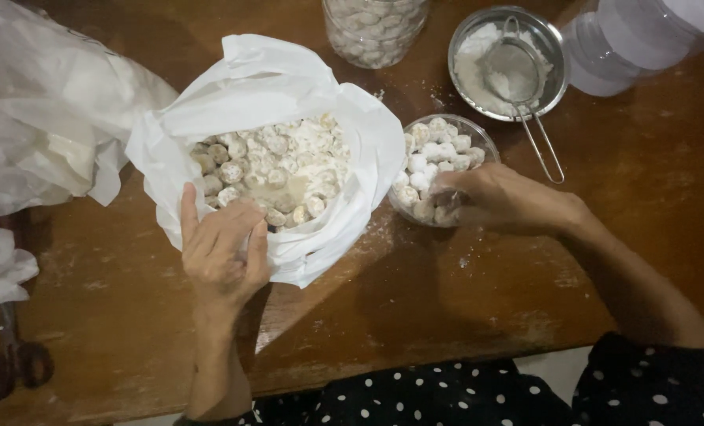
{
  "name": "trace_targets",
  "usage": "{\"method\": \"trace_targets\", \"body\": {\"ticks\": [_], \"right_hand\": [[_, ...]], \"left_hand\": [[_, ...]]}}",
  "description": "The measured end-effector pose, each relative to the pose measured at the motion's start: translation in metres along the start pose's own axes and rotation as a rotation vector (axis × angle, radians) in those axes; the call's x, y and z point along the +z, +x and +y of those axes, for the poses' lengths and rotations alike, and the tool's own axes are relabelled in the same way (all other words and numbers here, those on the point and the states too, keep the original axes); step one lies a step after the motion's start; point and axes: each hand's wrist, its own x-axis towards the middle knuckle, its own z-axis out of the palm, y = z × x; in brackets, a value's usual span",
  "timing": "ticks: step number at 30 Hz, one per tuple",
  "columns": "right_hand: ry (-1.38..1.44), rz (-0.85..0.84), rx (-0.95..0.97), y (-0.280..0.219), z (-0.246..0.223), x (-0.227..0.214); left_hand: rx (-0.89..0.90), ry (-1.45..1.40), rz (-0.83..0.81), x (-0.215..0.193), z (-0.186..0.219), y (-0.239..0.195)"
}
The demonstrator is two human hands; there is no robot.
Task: Transferring small flour-coated pastries from a large plastic bag into a small bowl by hand.
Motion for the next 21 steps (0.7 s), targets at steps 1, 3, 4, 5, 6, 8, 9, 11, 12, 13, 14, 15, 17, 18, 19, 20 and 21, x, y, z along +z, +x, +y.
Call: {"method": "trace_targets", "body": {"ticks": [1,3,4,5,6,8,9,11,12,13,14,15,17,18,19,20,21], "right_hand": [[-0.068,-0.025,0.033,0.001,0.0,-0.002],[-0.138,-0.052,0.064,0.003,0.007,-0.001],[-0.074,-0.014,0.087,0.004,0.013,0.001],[-0.011,0.025,0.108,0.005,0.02,0.003],[-0.011,0.025,0.106,0.006,0.023,0.006],[-0.001,0.059,0.052,0.01,0.026,0.008],[-0.006,0.056,0.04,0.01,0.027,0.008],[-0.003,0.053,0.028,0.012,0.027,0.008],[-0.01,0.047,0.01,0.011,0.035,0.009],[-0.082,0.075,-0.039,0.012,0.042,0.011],[-0.153,0.103,-0.089,0.012,0.05,0.012],[-0.157,0.096,-0.106,0.016,0.033,0.003],[-0.149,0.166,-0.099,0.021,0.0,-0.015],[-0.153,0.161,-0.112,0.036,-0.008,-0.014],[-0.206,0.112,-0.13,0.05,-0.016,-0.013],[-0.259,0.064,-0.149,0.064,-0.023,-0.013],[-0.261,0.064,-0.156,0.083,-0.027,-0.002]], "left_hand": [[0.007,0.002,-0.001,0.0,-0.002,-0.001],[0.012,0.006,-0.002,0.001,-0.003,-0.002],[0.018,0.008,0.007,0.001,-0.002,-0.002],[0.023,0.009,0.016,0.001,-0.002,-0.001],[0.023,0.011,0.016,0.001,0.0,-0.001],[0.027,0.035,0.01,-0.002,0.002,0.001],[0.025,0.048,0.015,0.0,0.0,0.001],[0.055,0.027,0.055,0.001,-0.005,-0.001],[0.052,0.046,0.062,-0.003,-0.001,0.003],[0.025,0.061,0.01,-0.006,0.004,0.007],[-0.003,0.076,-0.041,-0.009,0.008,0.01],[-0.009,0.093,-0.036,-0.01,0.01,0.011],[0.01,0.074,-0.003,-0.011,0.012,0.014],[0.006,0.087,0.001,-0.012,0.012,0.013],[0.007,0.066,-0.001,-0.013,0.012,0.014],[0.008,0.046,-0.004,-0.013,0.011,0.014],[0.009,0.053,-0.001,-0.01,0.007,0.01]]}}
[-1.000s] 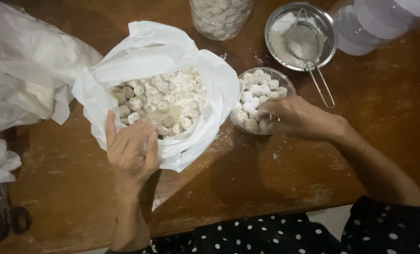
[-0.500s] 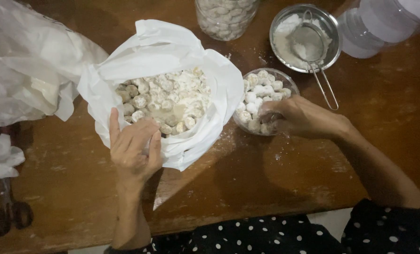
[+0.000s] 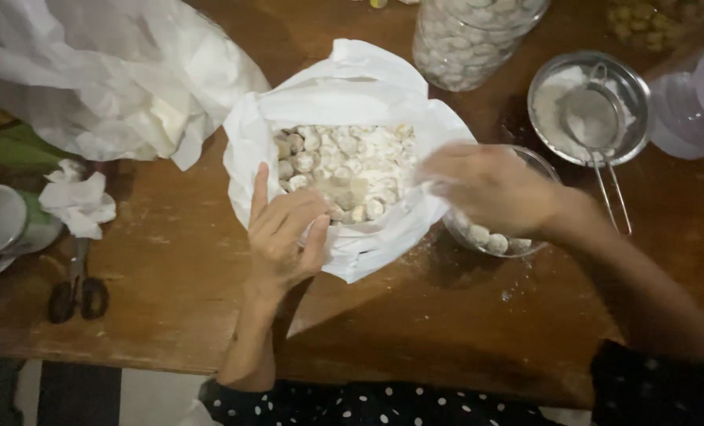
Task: Transferring small flour-coated pastries from a large plastic bag into a small bowl by hand.
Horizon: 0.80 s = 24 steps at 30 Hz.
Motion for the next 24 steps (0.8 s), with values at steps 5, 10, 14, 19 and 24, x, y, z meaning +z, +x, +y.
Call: {"method": "trace_targets", "body": {"ticks": [5,10,14,19,24], "right_hand": [[-0.296,0.175,-0.375,0.119,0.01,0.076],[-0.31,0.181,-0.402,0.133,-0.018,0.079],[-0.478,0.16,-0.378,0.133,-0.003,0.086],[-0.146,0.147,-0.378,0.124,0.0,0.072],[0.29,0.055,-0.071,0.095,-0.022,0.031]], "left_hand": [[-0.014,-0.065,0.063,0.002,-0.009,-0.008],[-0.023,-0.055,0.076,0.002,-0.008,-0.007],[-0.032,-0.057,0.08,0.0,-0.006,-0.006],[-0.009,-0.054,0.093,0.004,-0.012,-0.012],[-0.008,-0.058,0.107,0.007,-0.009,-0.012]]}}
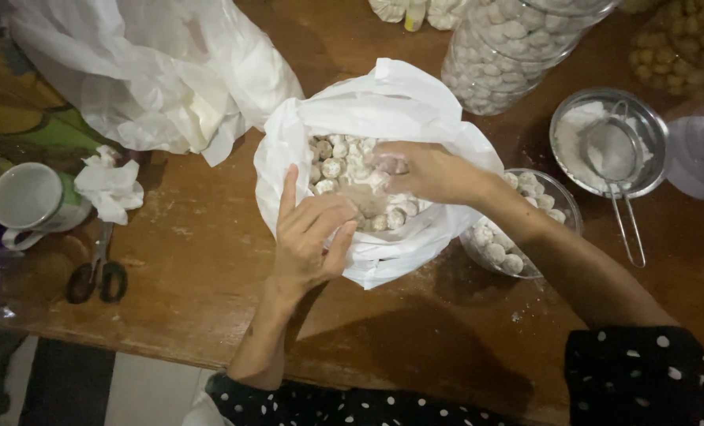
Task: Transferring small flour-coated pastries from a large plastic bag into a small bowl by hand.
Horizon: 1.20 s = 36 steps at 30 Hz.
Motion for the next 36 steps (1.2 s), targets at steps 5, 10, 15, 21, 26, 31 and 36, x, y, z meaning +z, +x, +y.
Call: {"method": "trace_targets", "body": {"ticks": [5,10,15,21,26,31,36], "right_hand": [[0.308,0.03,0.062,-0.019,-0.027,-0.011],[0.683,0.011,-0.033,-0.007,0.013,0.001],[0.69,0.064,-0.037,-0.021,-0.005,-0.01],[0.459,0.164,-0.266,-0.06,-0.003,-0.033],[0.275,0.316,-0.167,-0.113,0.003,-0.061],[0.233,0.3,-0.053,-0.14,0.032,-0.068],[0.115,0.181,0.211,-0.185,0.026,-0.08]], "left_hand": [[-0.001,0.0,-0.013,0.0,0.002,0.001],[0.002,0.006,-0.016,-0.001,0.003,0.002],[0.012,-0.003,-0.023,-0.002,0.003,0.003],[0.037,-0.014,-0.059,-0.001,0.001,0.001],[0.068,0.01,-0.108,0.003,-0.009,-0.009],[0.045,0.012,-0.11,0.004,-0.005,-0.004],[0.009,0.001,-0.123,0.005,-0.003,-0.005]]}}
